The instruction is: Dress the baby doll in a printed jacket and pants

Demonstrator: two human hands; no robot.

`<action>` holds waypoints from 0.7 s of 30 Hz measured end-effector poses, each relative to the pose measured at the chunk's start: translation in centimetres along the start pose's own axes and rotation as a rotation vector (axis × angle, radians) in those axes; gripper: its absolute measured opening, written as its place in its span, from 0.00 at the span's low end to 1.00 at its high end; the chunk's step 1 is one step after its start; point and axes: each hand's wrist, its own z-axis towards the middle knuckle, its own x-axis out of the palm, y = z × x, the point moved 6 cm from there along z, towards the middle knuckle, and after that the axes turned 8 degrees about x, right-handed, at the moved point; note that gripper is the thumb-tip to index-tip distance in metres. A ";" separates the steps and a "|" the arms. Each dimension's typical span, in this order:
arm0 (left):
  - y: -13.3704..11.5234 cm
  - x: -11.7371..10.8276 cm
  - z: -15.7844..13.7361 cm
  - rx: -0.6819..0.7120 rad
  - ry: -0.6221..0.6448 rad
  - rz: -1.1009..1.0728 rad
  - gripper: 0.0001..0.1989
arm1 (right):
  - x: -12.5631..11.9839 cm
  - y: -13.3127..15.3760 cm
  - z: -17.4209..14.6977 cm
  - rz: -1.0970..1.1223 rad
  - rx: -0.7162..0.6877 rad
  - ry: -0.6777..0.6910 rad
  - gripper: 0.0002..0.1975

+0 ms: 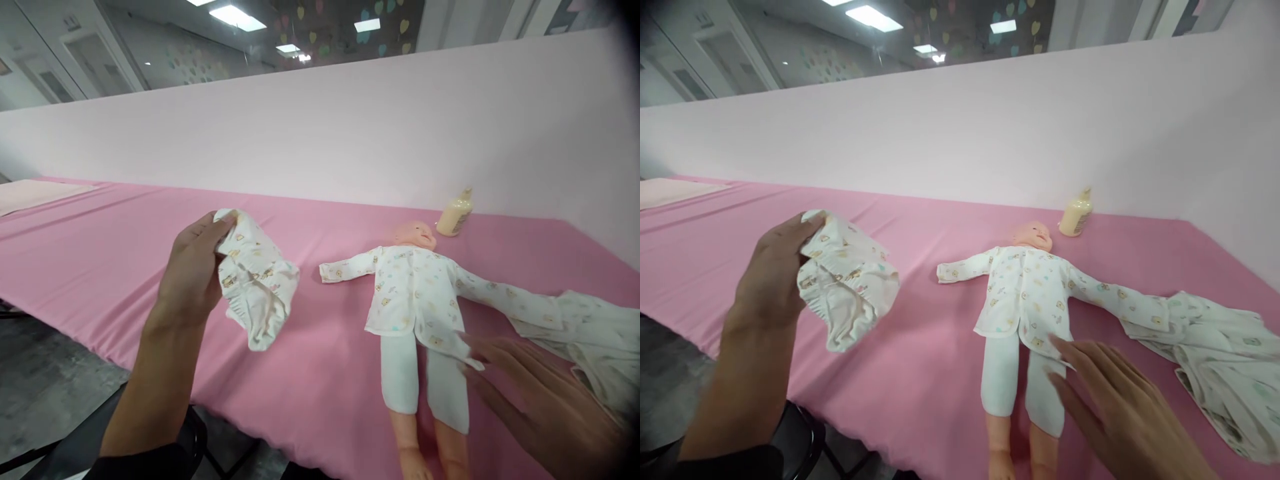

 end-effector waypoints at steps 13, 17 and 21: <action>-5.5 10.1 -3.7 0.014 0.214 -0.563 0.10 | -3.9 14.3 8.5 0.789 0.260 0.260 0.20; -4.7 9.1 -2.8 0.021 0.195 -0.564 0.11 | -4.9 11.5 10.8 0.886 0.303 0.445 0.15; -4.2 9.8 -2.2 -0.019 0.243 -0.539 0.13 | -7.2 9.4 13.2 0.885 0.271 0.430 0.13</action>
